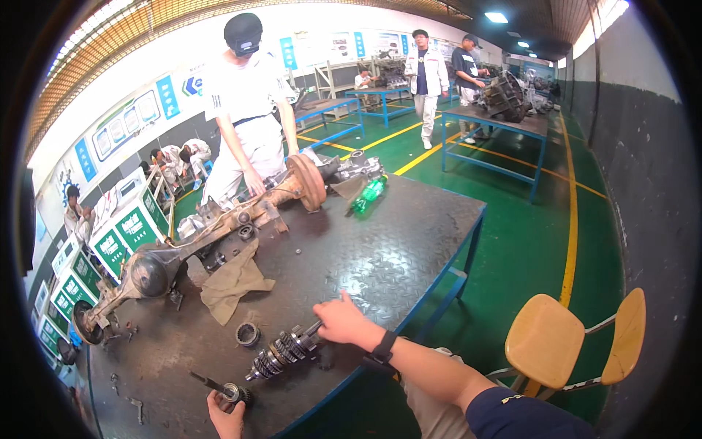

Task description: The person holds a gear shaft and slides multiple gear components and a bearing onto the shaft, rotating the parts by hand to ensure they are seated properly on the workbench.

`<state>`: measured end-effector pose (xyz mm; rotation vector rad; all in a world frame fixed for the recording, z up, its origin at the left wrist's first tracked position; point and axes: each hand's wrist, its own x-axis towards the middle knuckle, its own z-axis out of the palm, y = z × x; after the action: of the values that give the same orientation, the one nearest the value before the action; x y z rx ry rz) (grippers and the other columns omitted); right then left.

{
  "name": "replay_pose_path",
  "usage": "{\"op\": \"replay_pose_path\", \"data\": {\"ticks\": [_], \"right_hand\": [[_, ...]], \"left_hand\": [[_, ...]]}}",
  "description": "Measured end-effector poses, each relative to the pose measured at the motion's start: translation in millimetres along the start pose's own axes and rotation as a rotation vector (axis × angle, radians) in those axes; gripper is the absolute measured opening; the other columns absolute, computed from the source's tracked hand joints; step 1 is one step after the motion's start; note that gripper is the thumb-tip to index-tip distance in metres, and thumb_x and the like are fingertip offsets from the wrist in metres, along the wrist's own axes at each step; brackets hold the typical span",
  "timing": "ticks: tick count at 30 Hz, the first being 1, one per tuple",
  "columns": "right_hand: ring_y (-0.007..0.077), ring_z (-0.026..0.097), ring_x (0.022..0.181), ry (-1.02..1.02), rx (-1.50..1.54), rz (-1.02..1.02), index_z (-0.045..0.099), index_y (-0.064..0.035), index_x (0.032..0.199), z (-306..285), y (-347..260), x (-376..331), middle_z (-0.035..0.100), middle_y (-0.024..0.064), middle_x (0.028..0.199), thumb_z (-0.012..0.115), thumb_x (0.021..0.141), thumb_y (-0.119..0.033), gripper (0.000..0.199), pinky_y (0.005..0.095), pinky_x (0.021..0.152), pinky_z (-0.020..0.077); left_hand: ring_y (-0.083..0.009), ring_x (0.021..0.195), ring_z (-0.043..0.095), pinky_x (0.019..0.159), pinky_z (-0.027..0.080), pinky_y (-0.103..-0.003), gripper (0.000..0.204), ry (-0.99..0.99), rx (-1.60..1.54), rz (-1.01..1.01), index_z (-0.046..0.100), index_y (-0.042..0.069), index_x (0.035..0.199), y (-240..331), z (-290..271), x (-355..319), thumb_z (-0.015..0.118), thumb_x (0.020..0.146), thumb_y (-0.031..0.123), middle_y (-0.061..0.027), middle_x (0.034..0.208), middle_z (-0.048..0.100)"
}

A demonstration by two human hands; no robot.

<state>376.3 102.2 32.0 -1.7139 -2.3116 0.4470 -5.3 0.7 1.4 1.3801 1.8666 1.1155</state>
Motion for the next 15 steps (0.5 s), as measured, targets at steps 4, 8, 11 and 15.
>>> {"op": "replay_pose_path", "data": {"ticks": [4, 8, 11, 15], "right_hand": [[0.0350, 0.068, 0.117, 0.223, 0.028, 0.135, 0.068, -0.0048, 0.120, 13.3, 33.4, -1.5, 0.072, 0.0151, 0.110, 0.061, 0.088, -0.015, 0.035, 0.0692, 0.124, 0.0254], [0.0386, 0.067, 0.112, 0.225, -0.047, 0.061, 0.067, -0.0020, 0.115, 23.0, 22.1, 0.0, 0.071, 0.0183, 0.106, 0.062, 0.086, -0.012, 0.031, 0.0682, 0.121, 0.0301], [0.0453, 0.067, 0.104, 0.237, 0.191, -0.145, 0.067, -0.0008, 0.108, 32.5, -31.5, -6.1, 0.071, 0.0240, 0.100, 0.062, 0.083, -0.009, 0.027, 0.0611, 0.112, 0.0427], [0.0457, 0.070, 0.106, 0.408, 0.420, -0.112, 0.067, -0.0017, 0.127, 8.4, 9.3, -6.6, 0.072, 0.0234, 0.118, 0.060, 0.084, -0.001, 0.043, 0.0484, 0.091, 0.0577]], "left_hand": [[-0.0278, 0.121, 0.069, 0.107, 0.054, -0.040, 0.076, 0.001, -0.162, -0.003, 0.050, -0.002, 0.150, 1.5, 5.6, -0.6, 0.087, 0.085, 0.007, -0.0187, 0.133, 0.069], [-0.0274, 0.121, 0.066, 0.105, 0.055, -0.041, 0.075, 0.097, -0.058, 0.043, 0.048, -0.008, 0.147, -27.2, 9.8, 3.0, 0.081, 0.079, -0.005, -0.0209, 0.136, 0.063], [-0.0268, 0.122, 0.066, 0.108, 0.052, -0.039, 0.071, 0.129, -0.218, 0.054, 0.055, -0.013, 0.141, -18.5, -3.2, -0.9, 0.088, 0.080, 0.000, -0.0218, 0.134, 0.068], [-0.0276, 0.119, 0.070, 0.105, 0.053, -0.038, 0.069, 0.075, -0.025, 0.099, 0.059, -0.010, 0.139, 7.6, 26.4, 15.4, 0.089, 0.080, 0.010, -0.0236, 0.129, 0.072]]}}
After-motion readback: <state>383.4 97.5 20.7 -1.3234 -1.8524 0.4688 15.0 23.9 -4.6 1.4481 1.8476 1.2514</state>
